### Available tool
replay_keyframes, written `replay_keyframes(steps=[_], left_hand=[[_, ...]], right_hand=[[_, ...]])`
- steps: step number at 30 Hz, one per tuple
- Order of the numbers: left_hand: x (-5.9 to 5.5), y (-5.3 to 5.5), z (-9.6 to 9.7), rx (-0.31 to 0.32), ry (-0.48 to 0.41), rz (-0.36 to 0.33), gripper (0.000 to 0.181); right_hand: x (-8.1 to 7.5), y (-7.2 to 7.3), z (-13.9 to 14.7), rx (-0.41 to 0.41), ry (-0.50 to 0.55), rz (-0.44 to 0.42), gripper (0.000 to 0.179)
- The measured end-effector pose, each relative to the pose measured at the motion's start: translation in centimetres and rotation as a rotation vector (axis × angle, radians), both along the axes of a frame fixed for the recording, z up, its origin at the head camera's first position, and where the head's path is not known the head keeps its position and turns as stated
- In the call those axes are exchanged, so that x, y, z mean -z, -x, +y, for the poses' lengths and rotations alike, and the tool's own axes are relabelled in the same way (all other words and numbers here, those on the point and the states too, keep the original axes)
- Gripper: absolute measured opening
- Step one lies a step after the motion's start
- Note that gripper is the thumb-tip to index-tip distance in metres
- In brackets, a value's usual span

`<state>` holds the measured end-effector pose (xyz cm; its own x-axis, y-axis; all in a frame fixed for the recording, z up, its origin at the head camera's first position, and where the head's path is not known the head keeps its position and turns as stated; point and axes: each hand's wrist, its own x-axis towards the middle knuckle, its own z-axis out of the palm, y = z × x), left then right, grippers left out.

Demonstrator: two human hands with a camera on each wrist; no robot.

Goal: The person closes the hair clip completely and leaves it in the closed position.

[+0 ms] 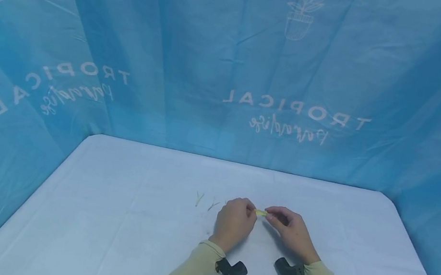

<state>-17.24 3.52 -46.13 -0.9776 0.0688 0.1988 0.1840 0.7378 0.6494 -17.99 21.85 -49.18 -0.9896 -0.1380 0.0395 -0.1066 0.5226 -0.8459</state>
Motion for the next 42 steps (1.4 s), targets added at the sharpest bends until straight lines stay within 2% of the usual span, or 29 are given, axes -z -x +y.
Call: replay_keyframes(steps=[9,15,20,25,37,42], left_hand=[[0.1,0.5,-0.4,0.007,-0.046,0.015,0.006],[0.2,0.8,-0.8,0.063,-0.051,0.026,0.008],[0.1,1.0,-1.0,0.114,-0.031,-0.013,0.011],[0.0,1.1,-1.3,0.137,-0.030,-0.035,0.012],[0.2,1.4,-2.0,0.200,-0.052,-0.003,0.010],[0.1,1.4,-2.1,0.224,-0.076,-0.032,0.012]], right_hand=[[-0.1,-0.1,-0.1,0.011,0.031,0.008,0.028],[0.3,-0.2,-0.1,0.016,0.063,0.066,0.024],[0.5,-0.2,0.0,0.012,0.101,0.096,0.023],[0.5,-0.2,0.1,-0.011,0.135,0.115,0.022],[0.5,0.0,0.1,-0.018,0.205,0.087,0.021],[0.4,-0.1,0.1,-0.015,0.234,0.053,0.022]])
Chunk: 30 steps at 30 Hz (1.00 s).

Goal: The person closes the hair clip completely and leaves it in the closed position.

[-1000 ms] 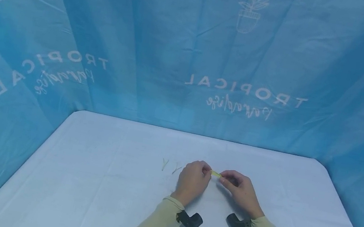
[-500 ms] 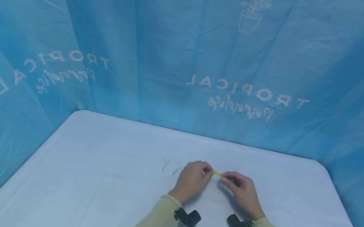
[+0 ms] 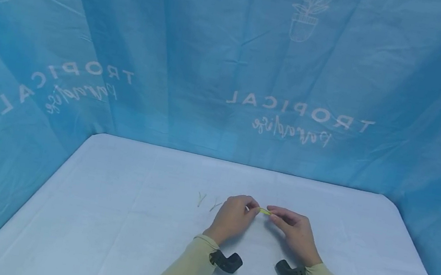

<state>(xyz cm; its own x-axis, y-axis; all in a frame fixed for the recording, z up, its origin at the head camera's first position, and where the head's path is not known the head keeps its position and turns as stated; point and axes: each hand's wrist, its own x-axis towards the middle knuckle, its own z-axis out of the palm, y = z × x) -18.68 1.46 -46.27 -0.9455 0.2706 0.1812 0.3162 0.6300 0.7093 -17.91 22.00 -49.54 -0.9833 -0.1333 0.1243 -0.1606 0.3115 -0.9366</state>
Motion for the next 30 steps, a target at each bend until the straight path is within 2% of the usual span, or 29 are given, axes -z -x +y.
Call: replay_keyframes(steps=[7,22,30], left_hand=[[-0.15,0.03,0.02,0.022,-0.001,-0.033,0.014],[-0.41,0.12,-0.24,0.103,-0.005,-0.019,0.012],[-0.13,0.16,-0.39,0.126,-0.078,-0.056,0.012]], right_hand=[[0.10,0.02,0.18,-0.018,0.012,-0.021,0.025],[-0.01,0.15,0.38,-0.013,-0.032,-0.056,0.025],[0.10,0.10,0.57,-0.047,-0.017,-0.081,0.028]])
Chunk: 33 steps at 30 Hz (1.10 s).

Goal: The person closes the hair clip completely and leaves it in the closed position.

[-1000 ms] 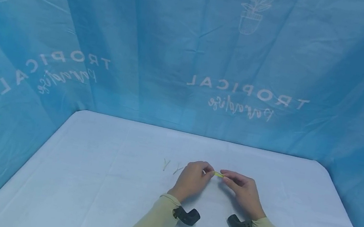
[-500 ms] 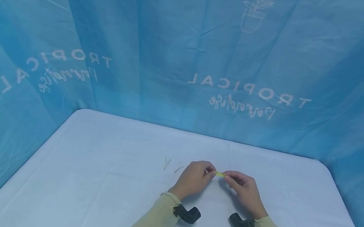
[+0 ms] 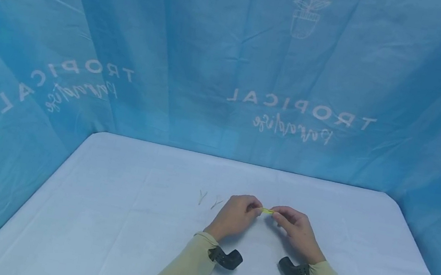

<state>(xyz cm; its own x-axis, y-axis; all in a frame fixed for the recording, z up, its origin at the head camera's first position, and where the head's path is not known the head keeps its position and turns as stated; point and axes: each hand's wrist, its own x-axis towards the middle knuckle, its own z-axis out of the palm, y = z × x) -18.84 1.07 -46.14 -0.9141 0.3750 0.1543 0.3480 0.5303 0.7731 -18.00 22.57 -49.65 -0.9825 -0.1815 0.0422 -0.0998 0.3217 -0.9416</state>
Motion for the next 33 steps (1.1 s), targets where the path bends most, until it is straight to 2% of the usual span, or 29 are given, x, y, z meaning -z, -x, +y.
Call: replay_keyframes(steps=[7,19,27,33], left_hand=[[0.0,-0.1,0.1,0.015,-0.066,-0.043,0.012],[0.4,-0.2,0.4,0.017,-0.125,-0.062,0.012],[0.6,-0.2,0.6,-0.003,-0.141,-0.087,0.012],[0.5,-0.5,1.1,-0.041,-0.154,-0.068,0.012]], right_hand=[[-0.4,-0.1,0.3,-0.055,0.026,-0.010,0.030],[-0.3,0.0,0.5,-0.069,0.037,-0.023,0.031],[-0.2,0.2,0.6,-0.072,0.034,-0.019,0.030],[-0.3,0.0,0.5,-0.045,0.045,-0.008,0.030]])
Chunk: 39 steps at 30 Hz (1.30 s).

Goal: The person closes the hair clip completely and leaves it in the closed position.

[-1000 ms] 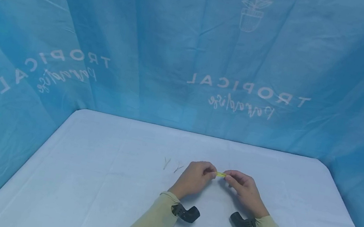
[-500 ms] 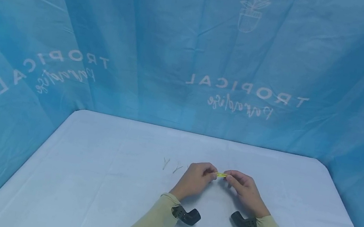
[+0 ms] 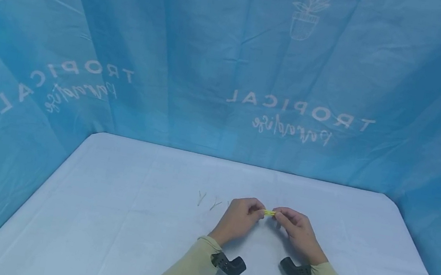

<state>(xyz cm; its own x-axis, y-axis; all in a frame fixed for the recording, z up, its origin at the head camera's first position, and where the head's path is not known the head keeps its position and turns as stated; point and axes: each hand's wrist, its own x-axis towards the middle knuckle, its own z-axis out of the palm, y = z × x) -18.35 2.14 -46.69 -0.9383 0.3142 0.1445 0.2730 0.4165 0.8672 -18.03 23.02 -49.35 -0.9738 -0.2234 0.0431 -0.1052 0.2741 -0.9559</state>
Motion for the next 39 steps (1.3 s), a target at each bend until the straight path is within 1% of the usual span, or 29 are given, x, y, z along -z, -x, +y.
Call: replay_keyframes(steps=[5,10,15,26,31,39], left_hand=[[-0.19,-0.18,0.20,-0.028,0.012,-0.011,0.012],[-0.28,-0.21,0.30,-0.039,0.027,-0.020,0.011],[-0.19,-0.12,0.34,-0.038,0.035,-0.017,0.012],[0.01,-0.18,0.34,-0.027,0.032,-0.003,0.012],[0.09,-0.16,0.37,-0.021,0.033,0.006,0.012],[0.04,-0.29,0.45,-0.018,0.048,-0.006,0.014]], right_hand=[[-0.26,-0.19,-0.28,0.055,0.002,-0.018,0.031],[-0.32,-0.20,-0.48,0.097,-0.003,-0.030,0.032],[-0.18,-0.13,-0.58,0.111,0.011,-0.033,0.032],[-0.19,-0.06,-0.79,0.147,-0.022,-0.054,0.031],[-0.16,-0.05,-0.85,0.151,-0.024,-0.043,0.030],[-0.10,-0.08,-0.83,0.151,-0.016,-0.017,0.033]])
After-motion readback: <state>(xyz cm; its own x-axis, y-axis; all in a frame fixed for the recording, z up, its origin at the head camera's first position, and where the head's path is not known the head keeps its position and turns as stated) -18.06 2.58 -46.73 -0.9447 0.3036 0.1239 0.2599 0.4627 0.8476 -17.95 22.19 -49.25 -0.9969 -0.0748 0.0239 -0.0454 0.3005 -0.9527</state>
